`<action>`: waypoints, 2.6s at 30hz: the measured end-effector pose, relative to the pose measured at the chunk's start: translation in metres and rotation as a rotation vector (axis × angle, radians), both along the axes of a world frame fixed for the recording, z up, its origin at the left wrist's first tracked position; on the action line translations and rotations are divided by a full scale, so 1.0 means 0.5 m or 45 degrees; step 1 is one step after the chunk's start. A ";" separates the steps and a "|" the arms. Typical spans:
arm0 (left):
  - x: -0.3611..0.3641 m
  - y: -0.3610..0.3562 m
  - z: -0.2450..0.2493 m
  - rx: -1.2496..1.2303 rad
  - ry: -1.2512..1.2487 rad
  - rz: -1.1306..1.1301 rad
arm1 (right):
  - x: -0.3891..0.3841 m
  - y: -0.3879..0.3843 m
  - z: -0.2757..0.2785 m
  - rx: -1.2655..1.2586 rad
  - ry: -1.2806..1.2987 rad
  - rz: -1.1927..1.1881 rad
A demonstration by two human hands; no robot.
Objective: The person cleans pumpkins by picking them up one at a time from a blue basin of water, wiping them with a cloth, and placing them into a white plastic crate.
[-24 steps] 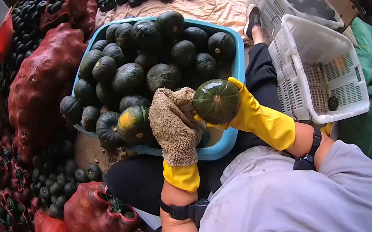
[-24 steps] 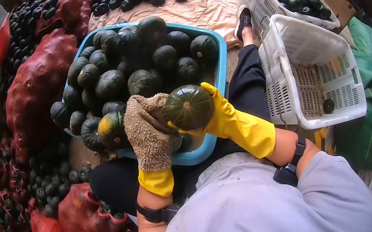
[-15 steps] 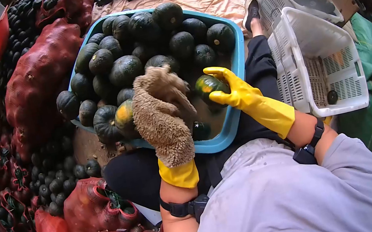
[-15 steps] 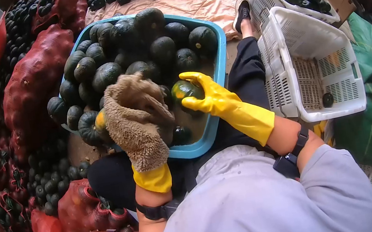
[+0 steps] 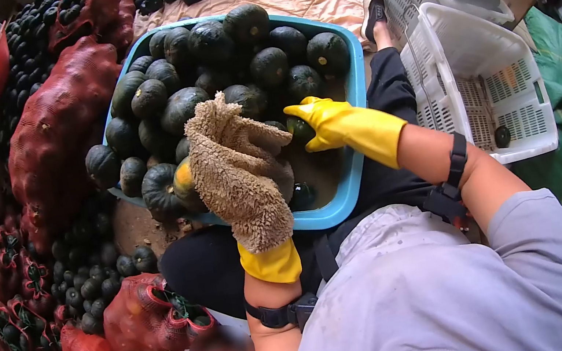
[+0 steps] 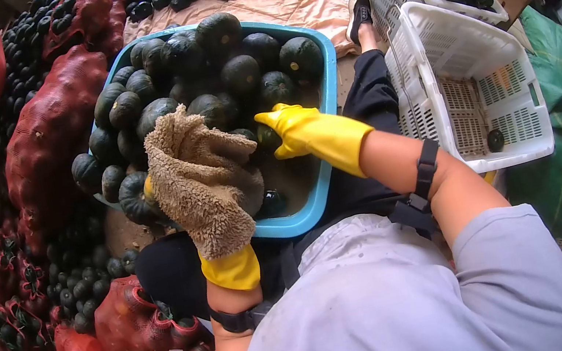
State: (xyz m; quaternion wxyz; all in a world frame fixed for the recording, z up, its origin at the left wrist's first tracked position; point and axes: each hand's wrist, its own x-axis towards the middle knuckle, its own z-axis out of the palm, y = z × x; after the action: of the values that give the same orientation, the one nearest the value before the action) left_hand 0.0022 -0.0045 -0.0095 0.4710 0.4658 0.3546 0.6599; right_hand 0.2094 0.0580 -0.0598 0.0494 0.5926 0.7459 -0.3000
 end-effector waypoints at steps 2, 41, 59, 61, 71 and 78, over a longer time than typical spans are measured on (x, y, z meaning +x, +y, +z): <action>0.001 0.000 -0.001 0.004 -0.001 -0.011 | 0.047 0.037 -0.021 -0.326 0.282 -0.086; 0.026 0.024 0.001 -0.079 -0.011 -0.099 | 0.093 0.322 0.241 0.110 2.024 -0.114; -0.004 0.040 -0.134 -0.357 -0.762 -0.393 | -0.013 0.023 0.039 -0.419 -0.205 0.409; 0.003 0.031 -0.071 -0.340 -0.650 -0.367 | 0.033 0.040 0.008 -0.860 0.483 0.011; 0.061 0.056 -0.047 -0.494 -0.693 -0.170 | 0.003 -0.082 0.022 -0.304 1.958 -0.485; 0.074 0.050 -0.008 -0.643 -0.948 -0.343 | -0.118 -0.011 0.019 0.828 1.102 -0.638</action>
State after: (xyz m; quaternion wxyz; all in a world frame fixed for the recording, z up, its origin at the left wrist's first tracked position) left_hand 0.0393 0.0206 -0.0137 0.7461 0.1102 0.2474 0.6082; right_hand 0.1506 0.0527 -0.0504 -0.5153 0.5591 0.5893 -0.2730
